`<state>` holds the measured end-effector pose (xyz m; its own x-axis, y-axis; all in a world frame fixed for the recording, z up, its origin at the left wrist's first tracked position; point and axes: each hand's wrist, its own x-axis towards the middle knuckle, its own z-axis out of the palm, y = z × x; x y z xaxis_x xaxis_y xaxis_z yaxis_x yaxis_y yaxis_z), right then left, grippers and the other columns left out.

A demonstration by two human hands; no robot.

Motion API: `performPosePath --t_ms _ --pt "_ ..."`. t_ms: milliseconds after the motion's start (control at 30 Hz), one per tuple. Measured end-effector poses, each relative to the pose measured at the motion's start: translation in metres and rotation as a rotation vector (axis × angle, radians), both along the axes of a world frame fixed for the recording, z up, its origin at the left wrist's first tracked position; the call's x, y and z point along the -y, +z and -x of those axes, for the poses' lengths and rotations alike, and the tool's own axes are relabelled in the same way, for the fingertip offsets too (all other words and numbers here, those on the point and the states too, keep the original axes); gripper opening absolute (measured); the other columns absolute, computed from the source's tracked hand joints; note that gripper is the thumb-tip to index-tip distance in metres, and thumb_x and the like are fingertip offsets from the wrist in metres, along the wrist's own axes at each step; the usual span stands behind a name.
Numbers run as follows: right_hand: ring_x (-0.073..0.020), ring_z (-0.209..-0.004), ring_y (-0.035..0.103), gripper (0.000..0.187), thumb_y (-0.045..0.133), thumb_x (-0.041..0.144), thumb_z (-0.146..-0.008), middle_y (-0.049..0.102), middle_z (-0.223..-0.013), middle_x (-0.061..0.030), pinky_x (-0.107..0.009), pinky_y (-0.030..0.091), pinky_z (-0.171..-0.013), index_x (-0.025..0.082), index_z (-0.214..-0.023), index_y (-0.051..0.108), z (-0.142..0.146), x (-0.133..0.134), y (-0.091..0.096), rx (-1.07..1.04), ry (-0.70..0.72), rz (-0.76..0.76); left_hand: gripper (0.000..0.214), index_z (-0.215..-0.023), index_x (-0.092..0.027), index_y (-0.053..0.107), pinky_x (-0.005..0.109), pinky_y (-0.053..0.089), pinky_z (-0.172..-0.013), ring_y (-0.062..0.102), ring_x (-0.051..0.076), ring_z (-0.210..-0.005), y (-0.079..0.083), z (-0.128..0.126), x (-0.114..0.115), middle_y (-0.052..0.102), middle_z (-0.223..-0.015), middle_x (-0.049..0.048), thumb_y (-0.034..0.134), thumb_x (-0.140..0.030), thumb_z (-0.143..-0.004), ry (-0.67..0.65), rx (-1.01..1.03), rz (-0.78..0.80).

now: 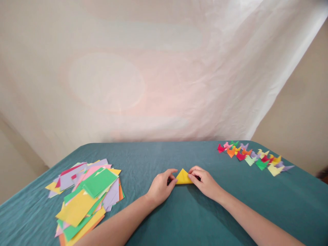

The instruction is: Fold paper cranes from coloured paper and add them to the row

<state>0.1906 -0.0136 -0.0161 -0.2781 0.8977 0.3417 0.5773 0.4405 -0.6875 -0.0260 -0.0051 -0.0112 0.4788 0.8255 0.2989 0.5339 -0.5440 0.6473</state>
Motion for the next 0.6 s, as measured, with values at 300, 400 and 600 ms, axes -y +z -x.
performPosePath --t_ms 300,400,600 --pt "-0.0133 -0.07 0.055 0.027 0.047 0.025 -0.085 0.058 -0.085 -0.0035 -0.026 0.042 -0.065 0.018 -0.06 0.055 0.002 -0.006 -0.006 0.012 -0.057 0.026 0.041 -0.13 -0.022 0.037 0.036 0.03 -0.104 0.037 0.019 -0.124 0.022 -0.007 0.022 0.037 -0.138 0.0061 0.041 -0.024 -0.089 -0.193 -0.237 -0.254" --pt "-0.014 -0.073 0.056 0.028 0.045 0.025 -0.085 0.058 -0.085 -0.0041 -0.026 0.043 -0.069 0.018 -0.061 0.057 0.002 -0.006 -0.007 0.013 -0.055 0.016 0.061 -0.138 -0.018 0.023 0.039 0.021 -0.109 0.019 0.022 -0.134 0.027 -0.01 0.029 0.023 -0.145 0.009 0.046 -0.038 -0.087 -0.303 -0.393 -0.223" --pt "-0.0147 -0.075 0.056 0.024 0.048 0.023 -0.082 0.058 -0.083 -0.0044 -0.027 0.044 -0.069 0.018 -0.059 0.054 0.003 -0.006 -0.011 0.02 -0.088 -0.014 0.065 -0.141 -0.014 0.015 0.038 0.016 -0.11 0.011 0.022 -0.135 0.025 -0.009 0.03 0.015 -0.147 0.0102 0.037 -0.046 -0.089 -0.35 -0.507 -0.122"
